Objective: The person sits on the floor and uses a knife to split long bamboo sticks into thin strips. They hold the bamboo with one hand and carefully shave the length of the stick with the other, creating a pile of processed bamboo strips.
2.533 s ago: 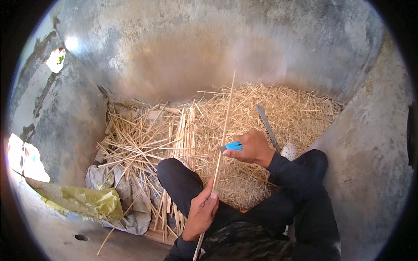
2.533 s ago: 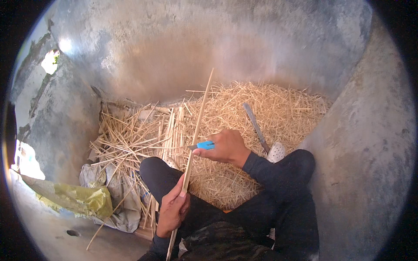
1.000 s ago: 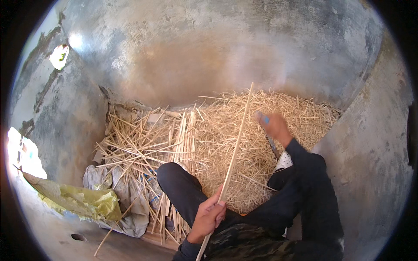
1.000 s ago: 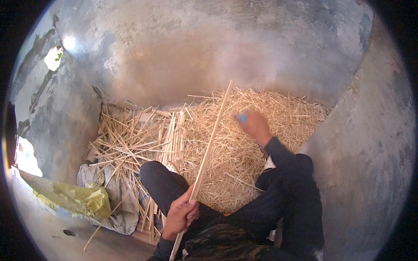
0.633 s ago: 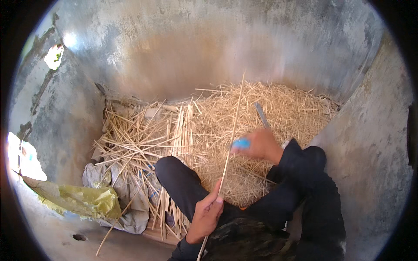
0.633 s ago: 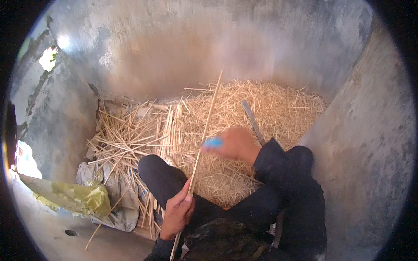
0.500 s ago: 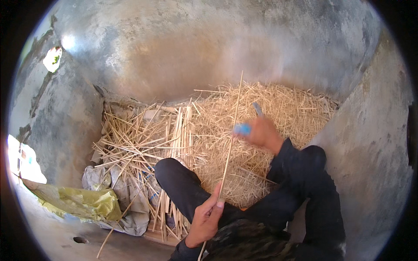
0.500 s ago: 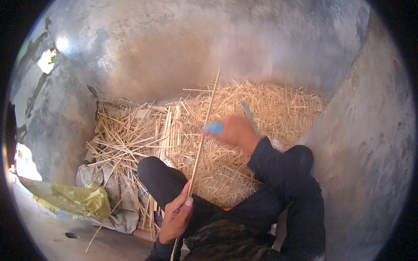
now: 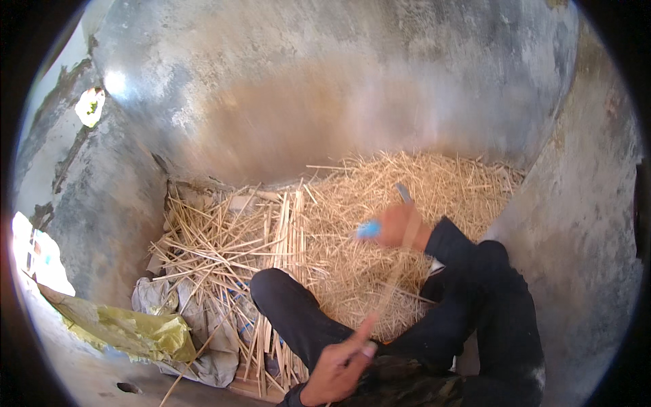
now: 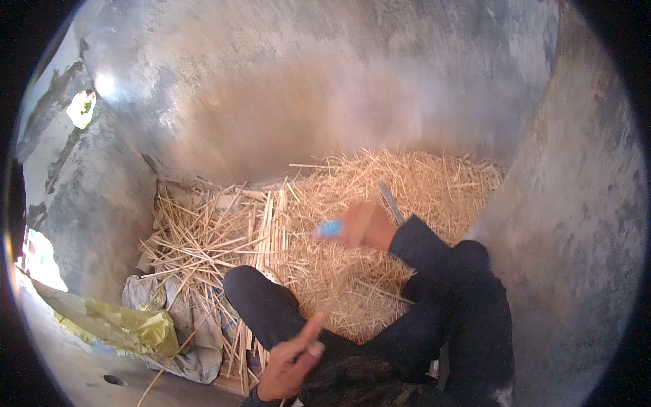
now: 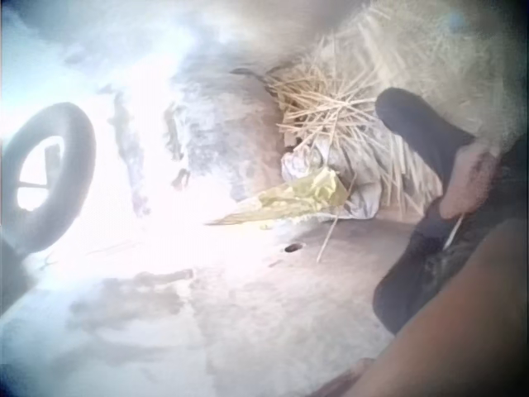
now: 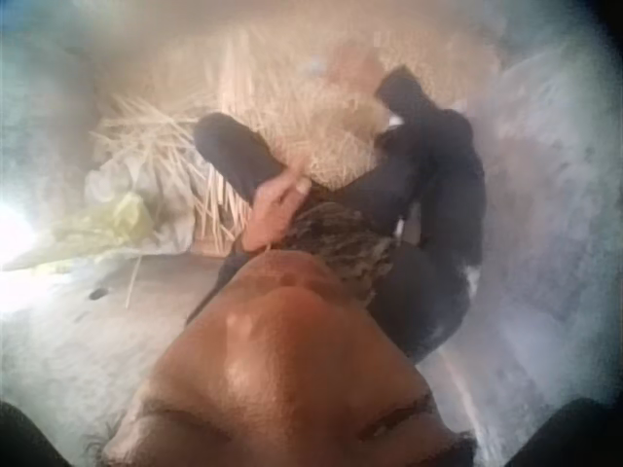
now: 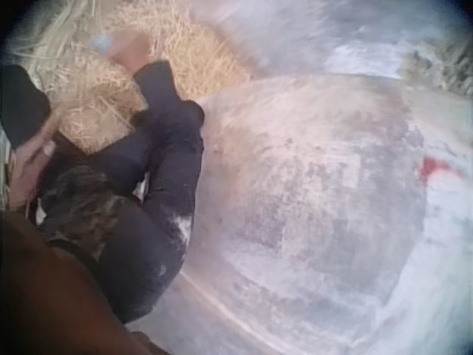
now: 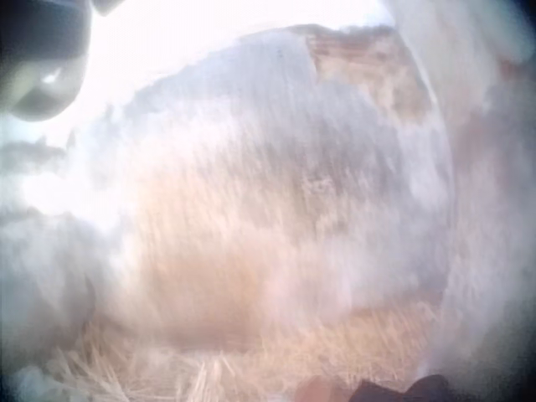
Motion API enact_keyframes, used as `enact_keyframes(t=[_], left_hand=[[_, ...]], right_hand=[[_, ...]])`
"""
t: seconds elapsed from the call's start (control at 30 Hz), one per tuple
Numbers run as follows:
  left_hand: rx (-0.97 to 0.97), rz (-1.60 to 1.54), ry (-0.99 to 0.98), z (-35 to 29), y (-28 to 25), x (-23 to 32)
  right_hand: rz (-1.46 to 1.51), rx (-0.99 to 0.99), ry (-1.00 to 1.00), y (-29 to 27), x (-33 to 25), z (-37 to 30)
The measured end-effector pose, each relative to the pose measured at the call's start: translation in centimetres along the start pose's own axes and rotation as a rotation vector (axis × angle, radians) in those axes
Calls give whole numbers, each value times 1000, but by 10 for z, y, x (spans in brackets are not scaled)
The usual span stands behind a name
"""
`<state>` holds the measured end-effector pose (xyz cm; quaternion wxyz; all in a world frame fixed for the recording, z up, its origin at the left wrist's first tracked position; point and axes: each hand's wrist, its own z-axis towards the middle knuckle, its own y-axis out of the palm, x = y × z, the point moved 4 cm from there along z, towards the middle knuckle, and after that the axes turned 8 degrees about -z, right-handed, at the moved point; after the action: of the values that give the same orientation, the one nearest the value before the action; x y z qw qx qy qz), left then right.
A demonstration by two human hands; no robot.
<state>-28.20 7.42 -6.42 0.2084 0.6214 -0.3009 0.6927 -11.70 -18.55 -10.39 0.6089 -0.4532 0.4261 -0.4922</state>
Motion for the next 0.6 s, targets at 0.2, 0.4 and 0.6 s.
enact_keyframes(t=[0.2,0.4,0.6], left_hand=[[147,-512,-211,10,-4,-8],[174,-521,-138,13,-6,-22],[180,-420,-187,-2,2,-22]], right_hand=[[384,74,252,-20,-9,-45],[100,322,-180,-65,-61,-78],[120,227,18,-66,-18,-43]])
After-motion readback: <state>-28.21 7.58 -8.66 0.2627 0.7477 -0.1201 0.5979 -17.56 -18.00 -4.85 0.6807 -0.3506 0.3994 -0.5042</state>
